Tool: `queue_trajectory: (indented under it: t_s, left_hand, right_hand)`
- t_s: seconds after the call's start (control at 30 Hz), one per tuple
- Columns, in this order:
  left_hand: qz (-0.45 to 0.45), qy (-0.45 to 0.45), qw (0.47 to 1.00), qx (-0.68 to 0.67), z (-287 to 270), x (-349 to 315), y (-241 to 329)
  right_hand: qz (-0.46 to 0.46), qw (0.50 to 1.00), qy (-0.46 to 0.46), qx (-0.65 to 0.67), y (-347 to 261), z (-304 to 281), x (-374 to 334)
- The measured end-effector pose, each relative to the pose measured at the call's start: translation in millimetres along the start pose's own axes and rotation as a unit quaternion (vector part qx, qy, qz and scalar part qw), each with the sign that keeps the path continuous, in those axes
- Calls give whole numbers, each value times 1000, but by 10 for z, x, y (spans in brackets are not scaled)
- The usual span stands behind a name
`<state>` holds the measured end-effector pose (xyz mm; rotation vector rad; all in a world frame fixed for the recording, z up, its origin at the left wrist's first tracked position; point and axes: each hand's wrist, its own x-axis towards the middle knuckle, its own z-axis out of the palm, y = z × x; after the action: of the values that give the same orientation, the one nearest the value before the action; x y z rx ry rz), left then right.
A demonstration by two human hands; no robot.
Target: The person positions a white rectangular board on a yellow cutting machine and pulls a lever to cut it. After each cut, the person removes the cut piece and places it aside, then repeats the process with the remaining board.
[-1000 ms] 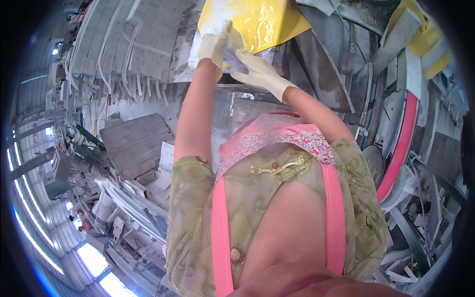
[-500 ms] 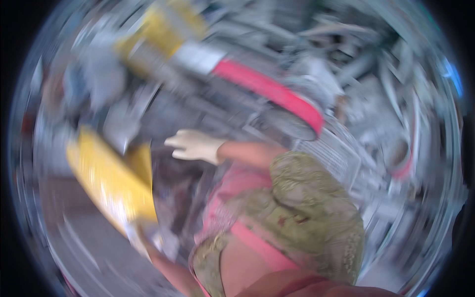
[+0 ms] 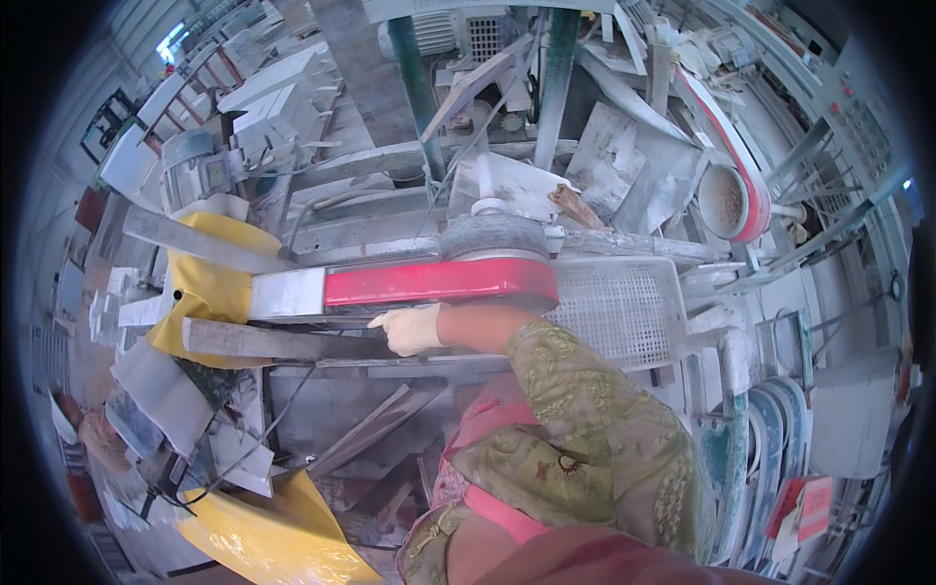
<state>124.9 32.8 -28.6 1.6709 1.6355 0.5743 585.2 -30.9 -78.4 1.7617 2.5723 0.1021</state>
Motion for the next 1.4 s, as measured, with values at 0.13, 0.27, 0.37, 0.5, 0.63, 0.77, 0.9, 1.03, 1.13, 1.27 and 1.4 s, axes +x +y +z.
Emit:
queue_trajectory:
  t_s: [0.13,0.27,0.37,0.5,0.63,0.77,0.9,1.03,1.13,1.27,1.4]
  left_hand:
    - [-12,2,1000,4,-25,10,-40]
    - [-18,3,1000,5,-41,25,-64]
    - [-23,3,1000,2,-34,36,-62]
    - [-29,5,1000,2,-25,61,-59]
    - [-32,3,999,6,6,94,-44]
    - [-37,2,999,8,46,120,-9]
    - [-42,2,999,10,70,146,17]
    - [-44,0,999,14,90,180,35]
    - [-44,0,999,17,94,198,52]
    - [-45,1,999,20,95,197,65]
    - [-45,7,999,20,84,181,51]
  right_hand:
    - [-66,997,24,28,23,-124,38]
    - [-117,993,13,25,38,-174,-8]
    - [-131,988,55,68,62,-184,-8]
    - [-130,975,110,143,91,-184,4]
    - [-132,976,80,155,114,-173,-4]
    - [-134,963,92,216,126,-154,-3]
    - [-131,958,110,230,132,-119,11]
    - [-136,954,124,236,139,-86,25]
    - [-137,955,124,232,137,-78,29]
    - [-130,960,110,221,127,-81,27]
    - [-130,965,107,200,117,-80,36]
